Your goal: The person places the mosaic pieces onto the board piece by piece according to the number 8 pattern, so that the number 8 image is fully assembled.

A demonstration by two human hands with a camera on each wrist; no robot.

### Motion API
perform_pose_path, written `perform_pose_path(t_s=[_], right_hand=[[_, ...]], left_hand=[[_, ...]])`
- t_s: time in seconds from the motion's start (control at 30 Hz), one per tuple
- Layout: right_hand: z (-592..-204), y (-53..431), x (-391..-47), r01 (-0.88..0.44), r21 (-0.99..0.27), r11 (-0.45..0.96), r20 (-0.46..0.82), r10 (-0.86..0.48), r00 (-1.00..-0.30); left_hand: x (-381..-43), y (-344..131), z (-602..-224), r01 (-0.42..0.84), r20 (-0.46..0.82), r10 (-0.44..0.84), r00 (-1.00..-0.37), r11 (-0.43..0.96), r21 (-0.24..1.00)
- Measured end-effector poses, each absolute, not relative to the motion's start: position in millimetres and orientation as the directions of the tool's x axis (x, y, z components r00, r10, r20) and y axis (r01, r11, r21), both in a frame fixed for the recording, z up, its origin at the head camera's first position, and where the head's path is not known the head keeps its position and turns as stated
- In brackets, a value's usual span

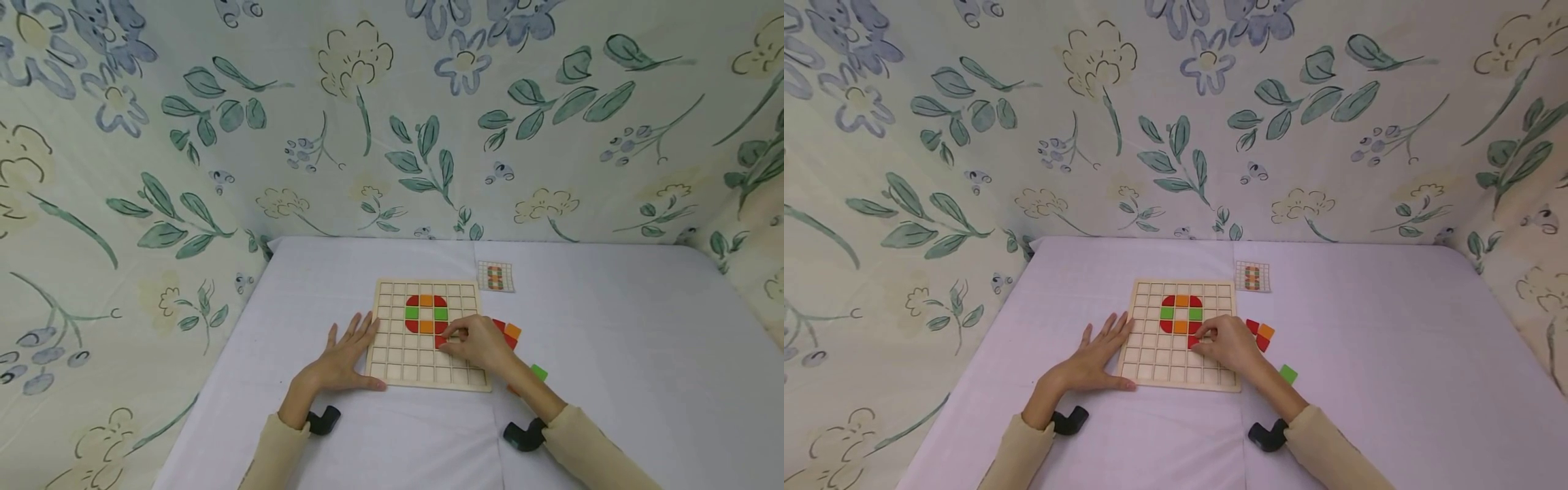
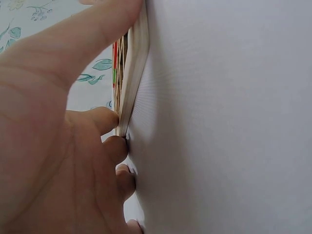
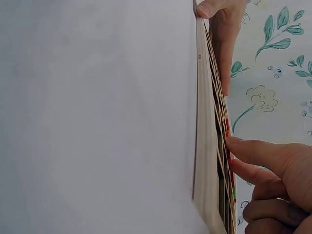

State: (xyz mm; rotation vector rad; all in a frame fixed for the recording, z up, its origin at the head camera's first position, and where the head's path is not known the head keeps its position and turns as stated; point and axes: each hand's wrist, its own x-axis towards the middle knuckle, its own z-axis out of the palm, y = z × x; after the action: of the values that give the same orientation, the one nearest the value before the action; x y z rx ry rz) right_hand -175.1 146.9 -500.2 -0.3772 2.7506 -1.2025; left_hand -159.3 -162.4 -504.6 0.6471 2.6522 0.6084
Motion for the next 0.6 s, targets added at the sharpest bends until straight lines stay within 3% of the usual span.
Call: perform_pose_path(t_s=[0.47,0.6], right_hand=[[-501.8,150.2,-173.3,-0.233,-0.726,0.647,0.053,-0.284,-0.957],[-501.0,150.7,-173.2,-0.190,-0.737,0.648,0.020,-0.260,-0.965]], left_hand=[[-160.0,-162.7,-505.1,0.357,-0.224,0.501,-0.836,0.806,0.471],[-160.0,-162.5,-505.0,0.356,-0.223,0.501,-0.836,0.806,0.474]])
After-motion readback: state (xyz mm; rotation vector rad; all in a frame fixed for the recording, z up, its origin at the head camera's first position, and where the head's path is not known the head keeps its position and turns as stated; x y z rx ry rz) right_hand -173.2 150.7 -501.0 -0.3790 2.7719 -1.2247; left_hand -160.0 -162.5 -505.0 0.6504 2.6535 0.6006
